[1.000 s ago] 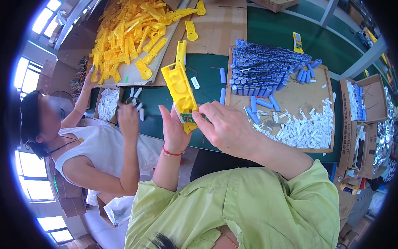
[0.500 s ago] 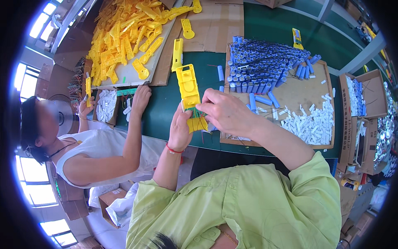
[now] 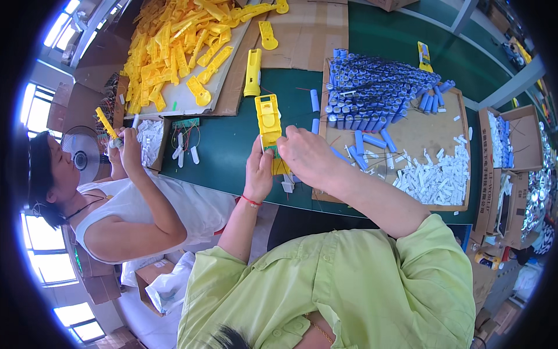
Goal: The person assembles flashlights by inserting circuit boards, batteries, and covers into plastic flashlight casings by hand, then placing the assembled flashlights onto the table.
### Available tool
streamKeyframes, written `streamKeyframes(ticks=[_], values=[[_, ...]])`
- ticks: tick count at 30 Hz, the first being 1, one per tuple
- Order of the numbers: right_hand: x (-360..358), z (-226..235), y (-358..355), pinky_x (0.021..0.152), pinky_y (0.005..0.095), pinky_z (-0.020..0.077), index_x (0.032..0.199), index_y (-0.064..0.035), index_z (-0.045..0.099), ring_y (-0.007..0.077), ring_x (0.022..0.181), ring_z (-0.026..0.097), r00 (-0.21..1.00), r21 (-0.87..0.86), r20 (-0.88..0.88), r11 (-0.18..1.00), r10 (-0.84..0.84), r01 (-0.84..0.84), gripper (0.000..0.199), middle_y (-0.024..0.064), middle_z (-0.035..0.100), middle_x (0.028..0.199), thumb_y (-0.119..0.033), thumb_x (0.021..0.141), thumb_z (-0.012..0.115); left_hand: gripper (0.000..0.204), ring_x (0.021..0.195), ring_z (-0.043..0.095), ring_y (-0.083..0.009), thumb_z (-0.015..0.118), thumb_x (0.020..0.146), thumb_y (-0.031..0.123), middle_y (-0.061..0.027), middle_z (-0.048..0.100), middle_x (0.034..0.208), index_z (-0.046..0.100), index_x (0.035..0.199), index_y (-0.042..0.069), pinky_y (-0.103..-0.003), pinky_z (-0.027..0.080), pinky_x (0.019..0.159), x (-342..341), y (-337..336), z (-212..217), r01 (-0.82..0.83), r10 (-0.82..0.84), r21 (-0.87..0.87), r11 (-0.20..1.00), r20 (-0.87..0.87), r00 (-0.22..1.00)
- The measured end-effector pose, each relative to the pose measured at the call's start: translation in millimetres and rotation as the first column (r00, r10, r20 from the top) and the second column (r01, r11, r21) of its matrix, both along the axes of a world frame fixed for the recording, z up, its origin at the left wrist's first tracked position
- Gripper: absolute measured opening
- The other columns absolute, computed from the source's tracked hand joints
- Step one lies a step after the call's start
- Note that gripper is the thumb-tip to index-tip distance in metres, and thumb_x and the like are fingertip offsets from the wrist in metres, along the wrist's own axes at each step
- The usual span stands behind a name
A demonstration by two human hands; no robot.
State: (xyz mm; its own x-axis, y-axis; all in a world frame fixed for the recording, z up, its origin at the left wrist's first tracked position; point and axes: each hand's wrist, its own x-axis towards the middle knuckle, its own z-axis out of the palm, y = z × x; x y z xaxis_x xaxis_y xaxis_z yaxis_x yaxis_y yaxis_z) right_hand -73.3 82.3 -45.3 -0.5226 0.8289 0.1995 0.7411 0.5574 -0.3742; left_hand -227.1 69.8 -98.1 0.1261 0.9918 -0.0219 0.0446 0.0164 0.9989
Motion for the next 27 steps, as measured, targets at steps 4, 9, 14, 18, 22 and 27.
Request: streamKeyframes(ticks=[4, 9, 14, 18, 22, 27], values=[[-13, -2, 6, 0.063, 0.0384, 0.0508, 0.076, 0.0029, 0.058, 0.0299, 0.076, 0.059, 0.999, -0.024, 0.031, 1.0, -0.013, 0.014, 0.008, 0.015, 0.053, 0.078, -0.001, 0.07, 0.061, 0.039, 0.09, 0.056, -0.0161, 0.037, 0.092, 0.006, -0.0102, 0.057, 0.102, 0.035, 0.131, 0.001, -0.03, 0.045, 0.08, -4, 4, -9, -0.047, 0.05, 0.027, 0.999, -0.107, 0.993], [-36, -8, 11, 0.069, 0.0399, 0.0503, 0.079, 0.0023, 0.063, 0.0296, 0.082, 0.06, 0.971, -0.074, 0.235, 0.996, -0.039, 0.058, 0.012, 0.0166, 0.057, 0.082, -0.007, 0.072, 0.062, 0.037, 0.079, 0.062, -0.0218, 0.037, 0.092, 0.007, -0.0118, 0.061, 0.091, 0.037, 0.128, 0.003, -0.033, 0.048, 0.07, -16, 10, -9, -0.192, 0.223, 0.132, 0.973, -0.296, 0.929], [-5, -17, 41, 0.079, 0.0395, 0.0476, 0.097, -0.0028, 0.066, 0.0296, 0.091, 0.06, 0.995, -0.209, -0.088, 0.977, -0.049, 0.03, 0.032, 0.0148, 0.063, 0.094, -0.026, 0.074, 0.068, 0.033, 0.086, 0.06, -0.0184, 0.034, 0.093, 0.011, -0.0118, 0.057, 0.102, 0.037, 0.125, 0.003, -0.031, 0.051, 0.075, -47, 17, -3, 0.021, 0.014, -0.128, 0.992, 0.265, 0.964], [-14, -18, 39, 0.08, 0.0321, 0.0466, 0.108, -0.0027, 0.063, 0.0186, 0.086, 0.061, 0.846, -0.591, -0.521, 0.763, -0.111, -0.263, 0.038, 0.0092, 0.065, 0.096, -0.029, 0.081, 0.067, 0.033, 0.086, 0.06, -0.0178, 0.034, 0.094, 0.012, -0.0112, 0.055, 0.103, 0.038, 0.125, 0.002, -0.03, 0.051, 0.075, -47, 9, 15, 0.075, -0.055, -0.05, 0.996, 0.319, 0.946], [-19, -11, 31, 0.072, 0.025, 0.0479, 0.105, 0.0002, 0.063, 0.0067, 0.076, 0.057, 0.629, -0.621, -0.742, 0.591, -0.233, -0.514, 0.027, 0.003, 0.065, 0.087, -0.016, 0.084, 0.066, 0.04, 0.096, 0.055, -0.0152, 0.034, 0.094, 0.011, -0.0102, 0.05, 0.113, 0.031, 0.133, 0.001, -0.029, 0.047, 0.082, -48, 3, 30, 0.176, -0.169, -0.008, 0.984, 0.228, 0.959], [-19, -6, 13, 0.065, 0.0222, 0.0479, 0.104, 0.0017, 0.063, 0.0048, 0.071, 0.056, 0.565, -0.573, -0.776, 0.688, -0.281, -0.444, 0.025, 0.0024, 0.065, 0.081, -0.009, 0.082, 0.066, 0.046, 0.11, 0.047, -0.0162, 0.032, 0.094, 0.01, -0.0104, 0.046, 0.121, 0.023, 0.139, 0.001, -0.03, 0.039, 0.093, -47, 2, 35, 0.239, -0.245, 0.105, 0.965, 0.05, 0.968]])
